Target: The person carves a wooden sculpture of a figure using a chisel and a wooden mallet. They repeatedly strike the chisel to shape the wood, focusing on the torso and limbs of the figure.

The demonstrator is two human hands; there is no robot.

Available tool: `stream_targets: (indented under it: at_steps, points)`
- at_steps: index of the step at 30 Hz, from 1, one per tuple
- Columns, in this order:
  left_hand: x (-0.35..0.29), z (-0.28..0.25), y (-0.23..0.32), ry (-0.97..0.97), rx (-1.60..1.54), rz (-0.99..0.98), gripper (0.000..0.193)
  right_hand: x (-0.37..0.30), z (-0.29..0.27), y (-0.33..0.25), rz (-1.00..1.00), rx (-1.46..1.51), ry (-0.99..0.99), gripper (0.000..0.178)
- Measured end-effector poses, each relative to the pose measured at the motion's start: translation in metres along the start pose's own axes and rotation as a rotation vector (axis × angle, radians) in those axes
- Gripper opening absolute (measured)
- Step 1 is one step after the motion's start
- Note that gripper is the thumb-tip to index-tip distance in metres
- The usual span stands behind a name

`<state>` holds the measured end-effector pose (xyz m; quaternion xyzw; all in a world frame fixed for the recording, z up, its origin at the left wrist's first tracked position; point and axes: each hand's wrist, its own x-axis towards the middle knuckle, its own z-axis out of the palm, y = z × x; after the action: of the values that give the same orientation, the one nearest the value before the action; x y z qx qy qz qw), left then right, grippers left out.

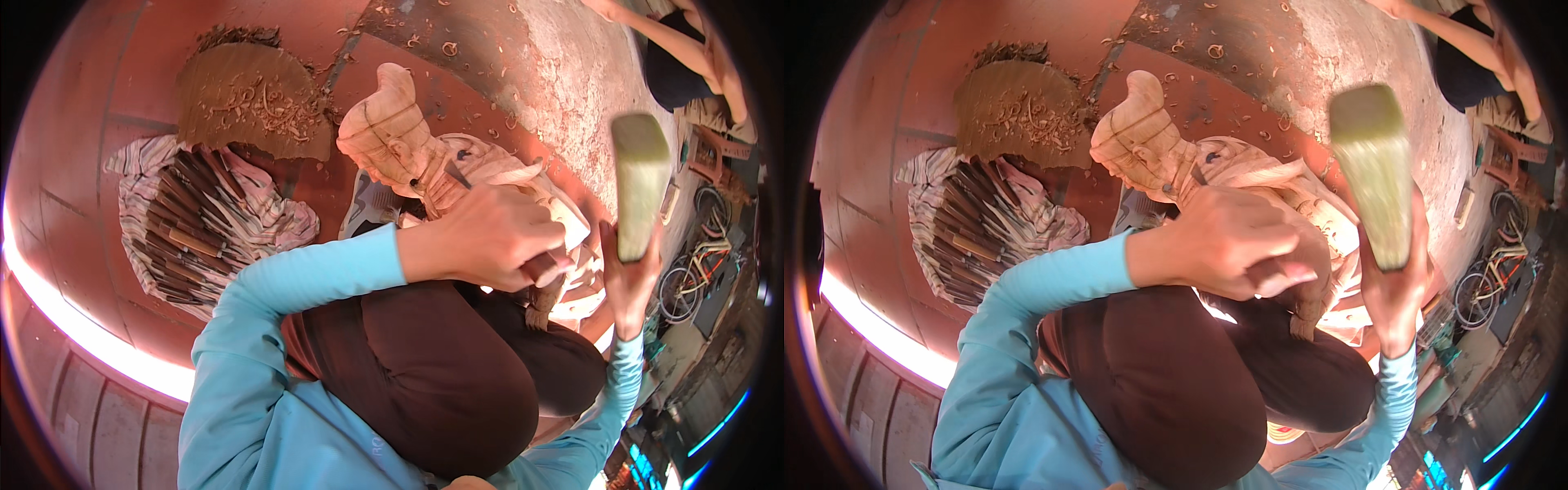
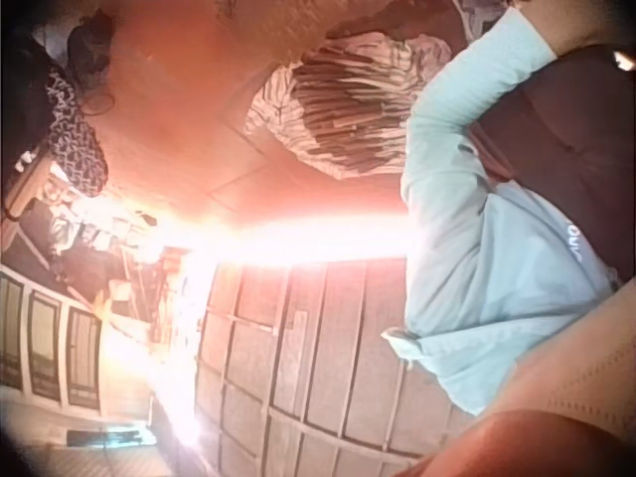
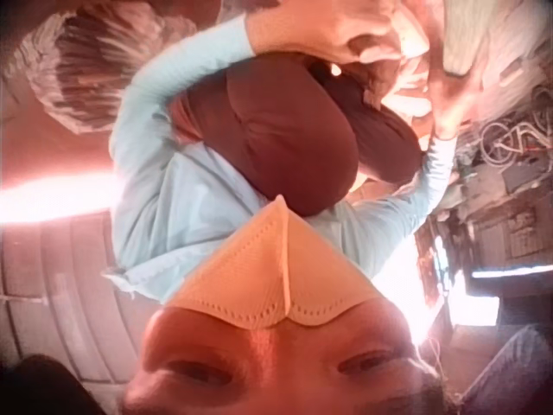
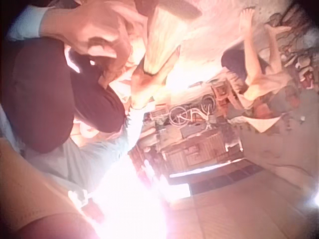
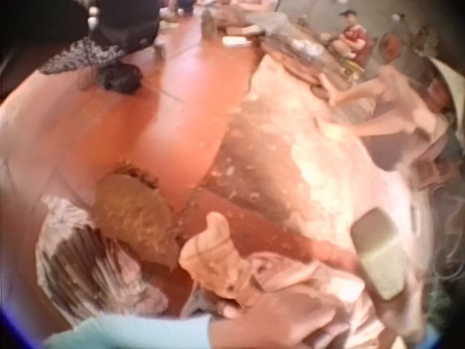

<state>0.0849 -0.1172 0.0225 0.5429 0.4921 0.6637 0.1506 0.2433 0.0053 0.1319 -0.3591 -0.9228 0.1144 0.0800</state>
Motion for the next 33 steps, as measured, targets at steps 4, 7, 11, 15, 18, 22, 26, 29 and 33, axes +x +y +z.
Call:
stream_targets:
  at_steps: [4,7,11,15,18,22,26,29,33]
  points:
    - [0.005,0.008,-0.009,0.071,-0.016,-0.018,0.02,-0.021,-0.013,-0.003,0.121,-0.064,0.042,0.05]
    - [0.012,0.014,-0.017,0.24,-0.141,-0.123,0.013,-0.025,-0.013,-0.01,0.175,0.051,0.118,0.029]
    - [0.013,0.004,-0.024,0.215,-0.101,-0.188,0.01,-0.021,-0.015,-0.005,0.141,0.098,0.177,0.026]
    - [0.013,0.001,-0.024,0.212,-0.143,-0.207,0.012,-0.018,-0.014,-0.016,0.142,0.136,0.157,0.022]
    - [0.012,-0.002,-0.026,0.226,-0.153,-0.202,0.012,-0.011,-0.005,-0.034,0.149,0.173,0.197,0.01]
    - [0.011,-0.006,-0.028,0.295,-0.162,-0.224,0.011,-0.015,-0.011,-0.004,-0.075,-0.048,0.096,0.019]
    - [0.009,-0.006,-0.034,0.326,-0.151,-0.252,0.014,-0.009,0.0,-0.017,-0.084,-0.189,0.216,0.025]
    - [0.009,-0.008,-0.035,0.333,-0.167,-0.202,0.019,-0.011,-0.009,-0.025,0.066,0.168,0.304,0.015]
    - [0.009,-0.012,-0.033,0.363,-0.168,-0.207,0.025,-0.004,-0.008,-0.028,-0.123,-0.191,0.232,0.021]
